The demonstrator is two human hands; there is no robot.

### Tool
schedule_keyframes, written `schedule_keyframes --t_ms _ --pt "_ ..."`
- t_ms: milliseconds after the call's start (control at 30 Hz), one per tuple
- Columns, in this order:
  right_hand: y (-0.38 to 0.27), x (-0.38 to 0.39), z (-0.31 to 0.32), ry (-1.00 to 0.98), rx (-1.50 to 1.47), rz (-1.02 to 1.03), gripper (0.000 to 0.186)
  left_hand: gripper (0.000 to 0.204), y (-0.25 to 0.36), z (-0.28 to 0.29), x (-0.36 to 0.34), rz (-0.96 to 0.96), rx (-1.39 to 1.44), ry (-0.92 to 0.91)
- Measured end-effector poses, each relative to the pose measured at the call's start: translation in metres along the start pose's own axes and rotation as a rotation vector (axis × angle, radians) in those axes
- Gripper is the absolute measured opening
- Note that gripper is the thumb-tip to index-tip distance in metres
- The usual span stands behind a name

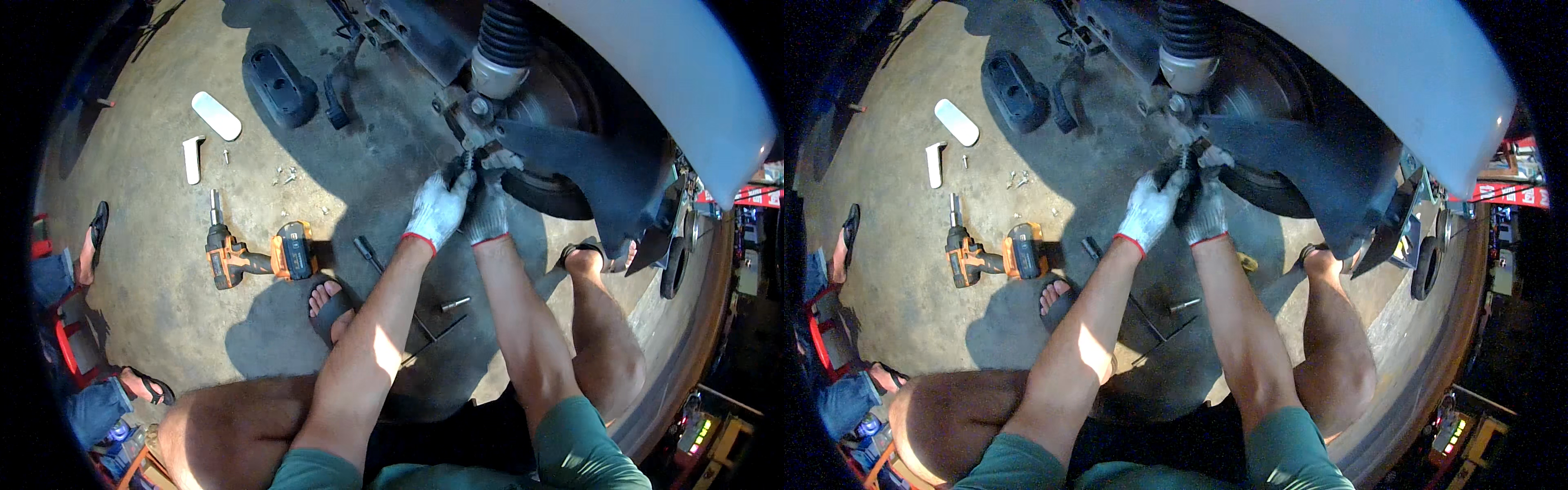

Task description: The person removes a plastic panel and internal components from the rear of a scooter using an impact wrench, a screwdriver, and a t-handle wrench.

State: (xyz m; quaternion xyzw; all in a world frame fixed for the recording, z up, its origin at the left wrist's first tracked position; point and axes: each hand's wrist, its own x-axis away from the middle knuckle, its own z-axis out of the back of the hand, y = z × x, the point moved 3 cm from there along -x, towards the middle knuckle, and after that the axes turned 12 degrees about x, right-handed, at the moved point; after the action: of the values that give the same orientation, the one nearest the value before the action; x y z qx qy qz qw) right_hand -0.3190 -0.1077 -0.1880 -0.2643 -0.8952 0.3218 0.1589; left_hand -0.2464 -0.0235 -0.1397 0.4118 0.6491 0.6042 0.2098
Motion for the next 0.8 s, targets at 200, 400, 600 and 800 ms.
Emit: schedule_keyframes --t_ms 200,400,600,800 --pt "-0.013 0.014 -0.013 0.251 0.141 -0.056 0.05 0.034 0.003 0.001 -0.003 -0.013 -0.038 0.03" --pt "-0.002 0.019 -0.019 0.221 0.053 -0.175 0.049 0.036 0.002 0.004 -0.001 0.045 0.131 0.001" --pt "0.01 0.005 -0.015 0.162 0.061 0.028 0.044 0.037 -0.018 0.003 -0.006 -0.153 0.019 0.015" --pt "-0.004 0.016 -0.017 0.188 -0.023 -0.088 0.033 0.032 0.0 -0.001 -0.004 -0.094 0.081 0.04"
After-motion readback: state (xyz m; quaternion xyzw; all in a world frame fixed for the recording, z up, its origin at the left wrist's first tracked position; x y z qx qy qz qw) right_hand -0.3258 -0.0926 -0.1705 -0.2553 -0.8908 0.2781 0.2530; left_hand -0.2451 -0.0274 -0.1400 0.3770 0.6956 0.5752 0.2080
